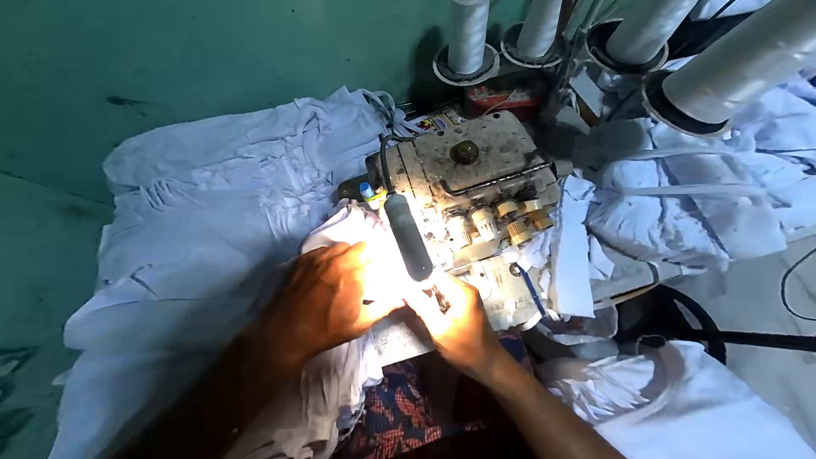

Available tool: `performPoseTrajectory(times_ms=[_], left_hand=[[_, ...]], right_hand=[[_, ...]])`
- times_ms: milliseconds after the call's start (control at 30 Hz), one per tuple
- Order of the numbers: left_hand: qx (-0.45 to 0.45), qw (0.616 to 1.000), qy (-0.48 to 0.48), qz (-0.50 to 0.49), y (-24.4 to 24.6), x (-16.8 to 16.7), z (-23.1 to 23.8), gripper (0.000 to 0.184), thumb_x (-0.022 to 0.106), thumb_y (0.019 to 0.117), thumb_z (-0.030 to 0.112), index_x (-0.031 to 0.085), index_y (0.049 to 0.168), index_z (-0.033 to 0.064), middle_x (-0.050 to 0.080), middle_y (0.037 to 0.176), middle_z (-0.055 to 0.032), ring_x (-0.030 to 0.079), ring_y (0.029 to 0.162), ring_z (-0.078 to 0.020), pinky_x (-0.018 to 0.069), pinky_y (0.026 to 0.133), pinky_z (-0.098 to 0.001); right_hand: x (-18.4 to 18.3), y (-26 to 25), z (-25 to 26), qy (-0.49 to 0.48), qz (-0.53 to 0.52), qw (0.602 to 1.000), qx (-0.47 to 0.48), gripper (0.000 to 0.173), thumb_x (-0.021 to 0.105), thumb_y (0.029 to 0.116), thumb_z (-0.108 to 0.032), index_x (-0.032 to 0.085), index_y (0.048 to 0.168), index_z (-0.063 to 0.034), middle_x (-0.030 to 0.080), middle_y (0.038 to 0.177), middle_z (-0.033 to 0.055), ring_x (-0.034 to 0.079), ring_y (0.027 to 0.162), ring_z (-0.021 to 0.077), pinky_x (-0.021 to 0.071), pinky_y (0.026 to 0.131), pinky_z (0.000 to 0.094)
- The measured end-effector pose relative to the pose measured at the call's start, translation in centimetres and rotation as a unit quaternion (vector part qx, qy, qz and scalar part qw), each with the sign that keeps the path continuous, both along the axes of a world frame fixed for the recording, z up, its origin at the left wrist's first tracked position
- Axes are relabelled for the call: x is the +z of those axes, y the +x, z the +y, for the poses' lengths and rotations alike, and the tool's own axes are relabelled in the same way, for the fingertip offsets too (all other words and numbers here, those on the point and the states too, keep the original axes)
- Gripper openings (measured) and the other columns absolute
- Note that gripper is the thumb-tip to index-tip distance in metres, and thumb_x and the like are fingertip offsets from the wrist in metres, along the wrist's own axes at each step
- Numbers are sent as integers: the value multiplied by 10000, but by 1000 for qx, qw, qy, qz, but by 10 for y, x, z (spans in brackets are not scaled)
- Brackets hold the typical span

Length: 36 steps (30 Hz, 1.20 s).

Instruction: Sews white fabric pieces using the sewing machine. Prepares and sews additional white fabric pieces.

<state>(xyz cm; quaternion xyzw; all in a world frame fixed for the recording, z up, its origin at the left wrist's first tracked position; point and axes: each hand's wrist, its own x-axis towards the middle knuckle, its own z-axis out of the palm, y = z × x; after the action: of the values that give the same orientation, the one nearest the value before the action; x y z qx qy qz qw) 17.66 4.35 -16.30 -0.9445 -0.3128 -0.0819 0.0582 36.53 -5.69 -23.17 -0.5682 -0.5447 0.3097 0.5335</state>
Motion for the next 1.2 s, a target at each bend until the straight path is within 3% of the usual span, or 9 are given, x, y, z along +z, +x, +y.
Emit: performPoseTrajectory(times_ms=[133,233,367,567,800,933,1000,1100,1200], left_hand=[[64,994,-73,-60,-3,-11,3,429,662,852,533,734,991,133,654,817,-32,673,753,-226,559,632,-451],[118,979,-73,-147,-6,-33,-6,300,676,842,302,731,1065,108,699,860,-65,701,767,-242,572,655,-476],[139,957,13,-252,-10,-51,-25,251,614,892,221,762,1020,63,744,856,-81,722,747,-201,590,655,-391],[102,959,100,-243,-16,-42,-50,231,608,905,238,725,880,41,688,742,-99,682,669,-226,525,562,-363],[88,960,82,-253,-18,-38,-52,243,605,924,264,712,856,57,686,747,-91,683,682,-222,528,572,-361],[91,966,44,-238,-37,-18,-60,405,619,963,413,753,1132,71,755,903,-93,720,774,-205,582,661,-376],[64,974,21,-216,-52,2,-68,377,602,988,436,754,1156,134,737,887,-69,696,761,-192,558,644,-371],[5,986,4,-164,-78,44,-85,271,550,1010,331,765,1113,201,657,825,-42,629,773,-199,503,648,-360],[-44,991,-5,-125,-99,84,-103,286,498,1039,293,711,1216,222,644,917,-54,602,899,-219,482,776,-362]], right_hand=[[11,-2,0,-18,-15,999,35,255,624,1017,-303,773,1091,-110,730,989,-11,681,860,52,592,804,274],[18,3,-10,-3,-83,996,28,343,547,1044,-351,760,1161,-109,725,1093,15,676,1002,64,577,868,271],[24,10,-13,6,-262,962,-75,314,588,986,-373,745,1037,-105,686,915,24,650,736,96,549,610,280],[34,9,7,-13,-456,884,-103,260,582,943,-311,710,913,-87,686,916,82,673,655,225,534,515,395],[24,9,20,110,-451,880,-96,237,614,918,-255,706,755,-110,676,748,71,682,658,236,535,520,406],[28,16,3,48,-382,917,-109,284,633,923,-374,732,944,-108,700,885,44,667,673,183,539,534,386],[30,24,-11,25,-310,945,-102,369,691,887,-433,734,1045,-102,718,875,25,678,720,146,565,613,365],[36,33,-31,109,-177,977,-38,266,644,991,-327,688,919,-75,600,711,-16,550,623,35,483,564,218],[69,28,-45,201,-107,965,130,211,573,1042,-204,744,1063,-82,719,979,16,657,858,32,567,751,209]])
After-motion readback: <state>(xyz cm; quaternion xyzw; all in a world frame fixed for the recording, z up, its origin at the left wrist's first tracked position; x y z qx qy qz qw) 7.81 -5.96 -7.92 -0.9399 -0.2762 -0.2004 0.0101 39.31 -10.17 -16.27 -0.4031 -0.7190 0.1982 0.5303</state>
